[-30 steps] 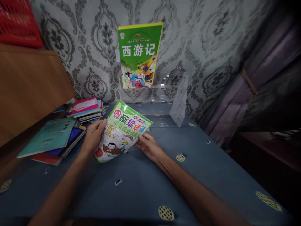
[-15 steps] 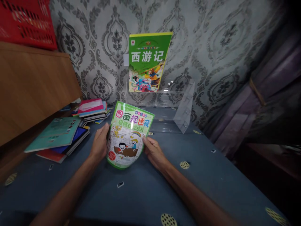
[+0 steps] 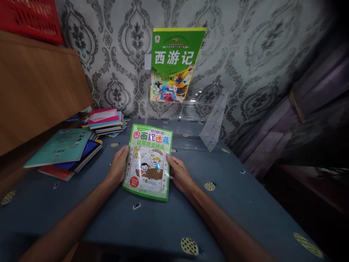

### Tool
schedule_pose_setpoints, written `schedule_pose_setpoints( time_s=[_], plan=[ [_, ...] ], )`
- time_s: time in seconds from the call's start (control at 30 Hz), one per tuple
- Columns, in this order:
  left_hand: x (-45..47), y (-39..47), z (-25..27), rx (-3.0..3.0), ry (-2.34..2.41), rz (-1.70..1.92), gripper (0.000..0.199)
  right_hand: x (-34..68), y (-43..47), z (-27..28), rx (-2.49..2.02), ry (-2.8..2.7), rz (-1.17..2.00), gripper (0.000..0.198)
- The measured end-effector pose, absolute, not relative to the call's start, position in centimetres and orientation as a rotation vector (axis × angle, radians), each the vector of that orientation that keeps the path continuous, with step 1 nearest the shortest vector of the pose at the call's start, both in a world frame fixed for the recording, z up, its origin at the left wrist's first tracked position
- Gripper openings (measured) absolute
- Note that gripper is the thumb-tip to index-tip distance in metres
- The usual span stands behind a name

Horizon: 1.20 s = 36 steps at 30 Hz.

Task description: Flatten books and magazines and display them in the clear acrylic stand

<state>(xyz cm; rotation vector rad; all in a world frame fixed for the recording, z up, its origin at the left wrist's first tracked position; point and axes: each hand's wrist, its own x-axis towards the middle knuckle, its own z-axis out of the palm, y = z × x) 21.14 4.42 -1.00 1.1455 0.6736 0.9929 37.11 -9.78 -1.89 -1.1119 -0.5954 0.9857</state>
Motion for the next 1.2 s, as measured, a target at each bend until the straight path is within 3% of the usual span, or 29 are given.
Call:
schedule_pose_setpoints(
  time_s=[0.27,0.4,0.67,0.73,0.87,0.97,1.1,1.2],
  plan=[
    [21.4,4.3,-1.7,1.195,0.752,0.852,0.053,38.3,-9.9,-2.7,-1.212,-0.647,1.060,0.054],
    [21.0,6.6,-3.1,1.468,0.734,0.854,0.038,39.1,-10.1,-3.0,-1.313,-0.734,1.034,0.056],
    [19.6,10.5,-3.9,1.893,0.828,0.858,0.025,40.5,-10.7,-2.4,-1.652,-0.929,0.981,0.054],
    [19.5,10.4,-3.7,1.960,0.819,0.888,0.023,40.7,-11.0,-1.9,-1.852,-1.049,0.836,0.051],
    [19.7,9.8,-3.7,2.210,0.734,0.870,0.032,39.6,-11.5,-0.8,-2.251,-1.198,0.203,0.033],
    [19.8,9.7,-3.9,2.339,0.671,0.809,0.042,36.8,-10.8,-0.3,-2.133,-1.484,0.046,0.018],
    [19.6,10.0,-4.1,2.333,0.647,0.777,0.049,32.2,-8.2,-0.6,-1.504,-2.244,0.181,0.028],
    [19.4,10.3,-4.2,2.308,0.650,0.774,0.052,30.7,-5.9,-1.2,-1.445,-2.395,0.151,0.029]
  ],
)
